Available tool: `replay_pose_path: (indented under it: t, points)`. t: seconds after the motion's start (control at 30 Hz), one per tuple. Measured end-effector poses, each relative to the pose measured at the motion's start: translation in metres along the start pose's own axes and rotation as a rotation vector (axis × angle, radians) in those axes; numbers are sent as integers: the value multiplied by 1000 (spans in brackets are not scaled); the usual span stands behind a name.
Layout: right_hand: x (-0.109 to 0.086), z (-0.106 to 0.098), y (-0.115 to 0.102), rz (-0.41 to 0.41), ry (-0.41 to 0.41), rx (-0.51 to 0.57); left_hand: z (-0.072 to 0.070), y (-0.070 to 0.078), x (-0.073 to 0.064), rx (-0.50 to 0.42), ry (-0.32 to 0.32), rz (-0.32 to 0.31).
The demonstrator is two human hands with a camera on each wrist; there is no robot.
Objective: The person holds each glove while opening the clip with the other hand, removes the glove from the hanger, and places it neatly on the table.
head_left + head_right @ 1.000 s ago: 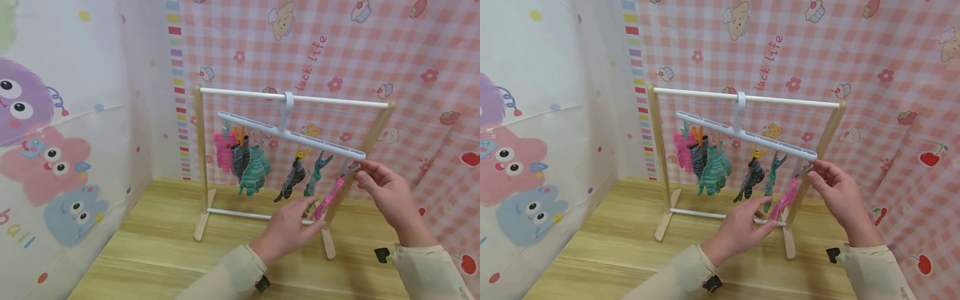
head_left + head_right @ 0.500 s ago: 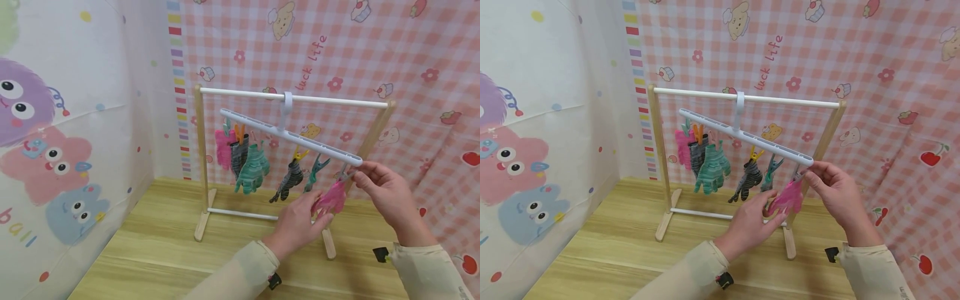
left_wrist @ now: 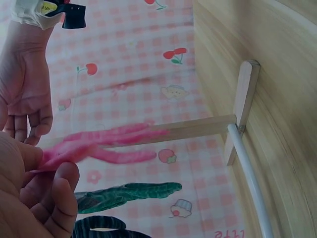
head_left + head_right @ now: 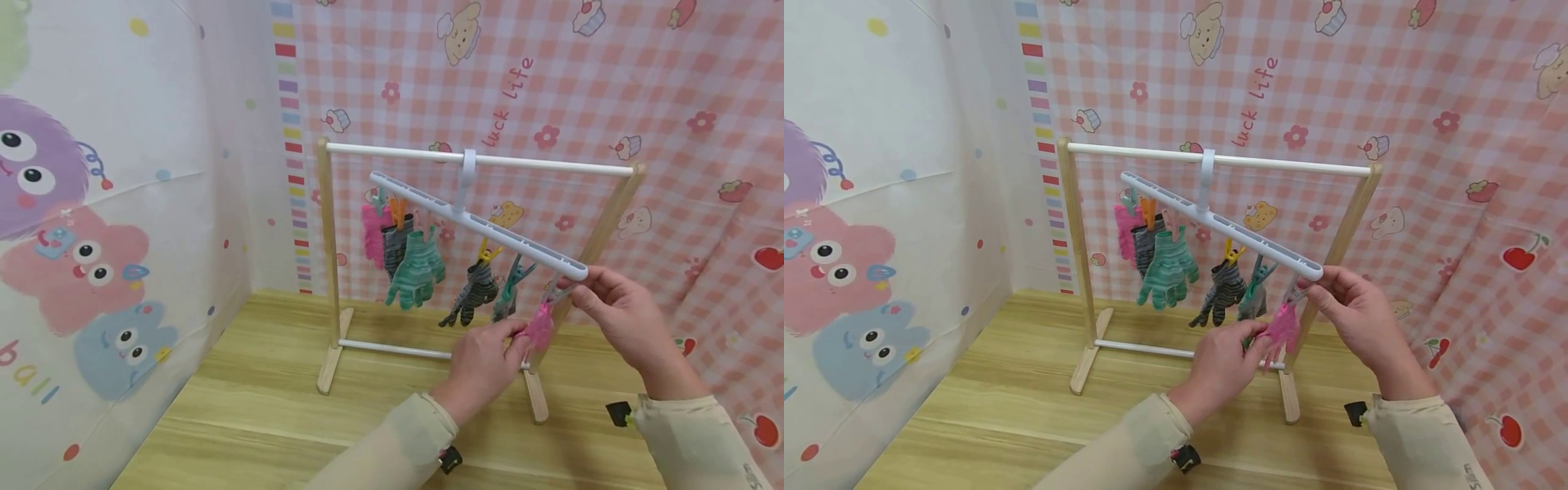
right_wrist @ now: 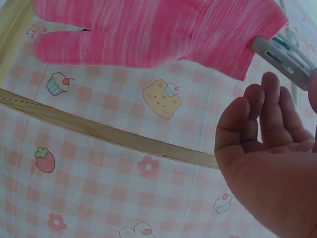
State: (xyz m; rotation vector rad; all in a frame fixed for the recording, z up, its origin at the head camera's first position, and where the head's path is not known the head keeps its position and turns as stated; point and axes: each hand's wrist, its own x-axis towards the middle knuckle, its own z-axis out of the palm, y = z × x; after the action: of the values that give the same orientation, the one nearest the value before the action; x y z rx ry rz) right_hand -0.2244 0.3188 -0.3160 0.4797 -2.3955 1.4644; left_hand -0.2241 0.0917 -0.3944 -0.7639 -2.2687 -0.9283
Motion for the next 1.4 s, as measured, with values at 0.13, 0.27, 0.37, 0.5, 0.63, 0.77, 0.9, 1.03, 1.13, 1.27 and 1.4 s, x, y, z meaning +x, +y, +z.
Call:
replay_pose_path:
  t: [0.13,0.27,0.37,0.5,0.63,0.77,0.9,1.03,1.13,1.27,1.4]
  points:
    - [1,0,-1,-57,-75,35,-2,-1,-1,-11,5,15]
    - [5,-2,0,-148,-210,185,-3,-1,-2,29,23,40]
    - [7,-4,2,-201,-283,237,-5,0,-3,65,41,56]
    - [9,-6,6,-229,-324,281,-5,0,-4,51,50,61]
    - [10,-7,7,-216,-337,291,-5,-1,-4,31,51,73]
    - [12,-8,5,-184,-358,308,-5,-2,-5,8,48,87]
    - [12,-8,2,-154,-360,333,-6,-2,-5,-10,49,87]
    - [12,-8,0,-125,-327,322,-6,-1,-4,-9,49,82]
    - [12,-8,-1,-101,-305,317,-6,-1,-4,0,43,80]
    - [12,-7,-2,-94,-288,332,-7,0,-3,-10,33,78]
    - [13,-6,-3,-97,-278,345,-7,0,-4,-22,26,70]
